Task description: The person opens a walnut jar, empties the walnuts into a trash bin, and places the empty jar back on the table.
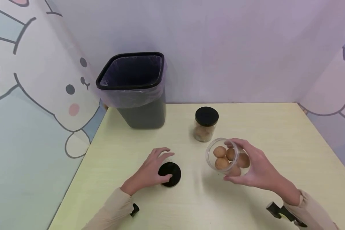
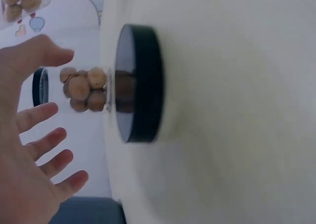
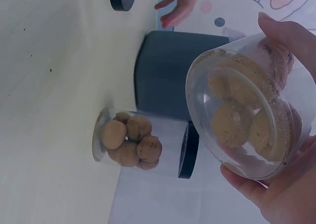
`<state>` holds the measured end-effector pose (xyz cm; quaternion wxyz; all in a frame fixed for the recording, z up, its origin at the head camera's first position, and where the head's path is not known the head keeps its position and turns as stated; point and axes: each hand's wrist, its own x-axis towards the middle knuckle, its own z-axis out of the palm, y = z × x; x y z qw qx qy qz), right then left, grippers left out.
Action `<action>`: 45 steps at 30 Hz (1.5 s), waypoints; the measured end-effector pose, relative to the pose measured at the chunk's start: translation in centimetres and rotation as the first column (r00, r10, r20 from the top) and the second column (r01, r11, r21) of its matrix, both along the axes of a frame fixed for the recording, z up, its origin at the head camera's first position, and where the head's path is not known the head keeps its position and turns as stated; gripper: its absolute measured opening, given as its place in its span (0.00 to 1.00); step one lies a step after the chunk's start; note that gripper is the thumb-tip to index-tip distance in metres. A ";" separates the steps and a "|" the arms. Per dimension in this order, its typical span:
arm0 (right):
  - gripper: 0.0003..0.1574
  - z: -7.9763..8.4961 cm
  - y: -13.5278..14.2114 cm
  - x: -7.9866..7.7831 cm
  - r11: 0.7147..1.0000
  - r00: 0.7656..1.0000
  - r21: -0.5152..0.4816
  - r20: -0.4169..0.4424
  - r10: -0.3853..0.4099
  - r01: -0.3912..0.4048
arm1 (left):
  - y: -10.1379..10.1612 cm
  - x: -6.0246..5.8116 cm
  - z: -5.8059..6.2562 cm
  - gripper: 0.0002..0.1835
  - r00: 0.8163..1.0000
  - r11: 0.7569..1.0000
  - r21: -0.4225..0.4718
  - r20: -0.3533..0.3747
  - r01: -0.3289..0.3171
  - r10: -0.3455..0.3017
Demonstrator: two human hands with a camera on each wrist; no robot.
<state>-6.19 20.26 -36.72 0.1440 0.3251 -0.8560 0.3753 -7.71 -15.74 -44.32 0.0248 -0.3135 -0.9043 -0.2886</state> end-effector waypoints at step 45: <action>0.63 5.6 -0.1 -4.7 1.000 0.992 0.016 -0.121 0.021 -0.019 | -6.8 -4.0 8.6 0.26 0.885 0.880 0.455 -0.342 -0.139 0.316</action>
